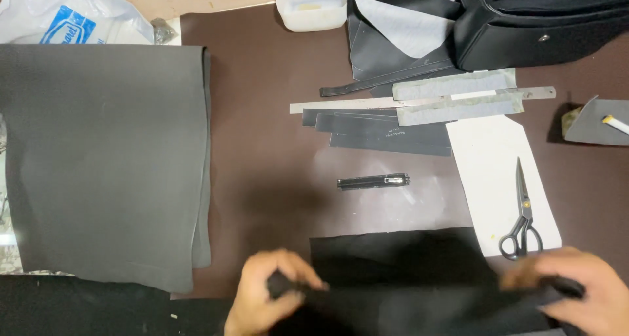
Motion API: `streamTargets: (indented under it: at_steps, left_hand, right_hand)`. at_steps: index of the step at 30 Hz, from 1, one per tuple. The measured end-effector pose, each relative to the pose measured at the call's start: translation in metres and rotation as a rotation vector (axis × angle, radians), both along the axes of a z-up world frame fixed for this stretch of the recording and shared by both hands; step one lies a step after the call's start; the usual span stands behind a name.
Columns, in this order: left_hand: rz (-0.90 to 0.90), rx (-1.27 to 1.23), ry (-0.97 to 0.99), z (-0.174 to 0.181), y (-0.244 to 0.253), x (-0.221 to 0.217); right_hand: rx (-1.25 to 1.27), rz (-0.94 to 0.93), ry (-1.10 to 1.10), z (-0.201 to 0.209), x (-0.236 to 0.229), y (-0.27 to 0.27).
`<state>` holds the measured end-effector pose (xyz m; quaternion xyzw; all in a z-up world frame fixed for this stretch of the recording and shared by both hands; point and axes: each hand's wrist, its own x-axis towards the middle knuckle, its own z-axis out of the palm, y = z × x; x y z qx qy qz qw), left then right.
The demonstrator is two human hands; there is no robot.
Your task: Inspecting a fabric component with a zipper and smoothing it out on a workbench.
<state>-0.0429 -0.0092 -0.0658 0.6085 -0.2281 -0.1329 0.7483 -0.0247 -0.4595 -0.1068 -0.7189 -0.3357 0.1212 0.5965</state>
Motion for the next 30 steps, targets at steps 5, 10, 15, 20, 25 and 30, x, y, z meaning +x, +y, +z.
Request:
streamTargets:
  at_steps: [5,10,15,20,25,30]
  left_hand:
    - [0.529,0.485,0.457,-0.089,-0.014,0.050]
    - [0.639,0.387,0.472,-0.135,-0.036,0.076]
    - [0.768,0.400,0.408,-0.169,-0.044,0.094]
    - [0.617,0.369,0.490,-0.162,-0.040,0.104]
    - [0.514,0.351,0.471,-0.186,-0.033,0.103]
    - [0.514,0.385,0.453,-0.190,-0.035,0.110]
  right_hand:
    - [0.034,-0.673,0.827,-0.093,0.030,0.026]
    - [0.034,-0.761,0.861,-0.103,0.066,0.068]
    - [0.062,-0.853,0.839,-0.124,0.083,0.090]
    - [0.123,-0.889,0.882,-0.146,0.090,0.094]
    - [0.113,-0.860,0.873,-0.134,0.100,0.101]
    - [0.077,-0.847,0.793,-0.154,0.107,0.096]
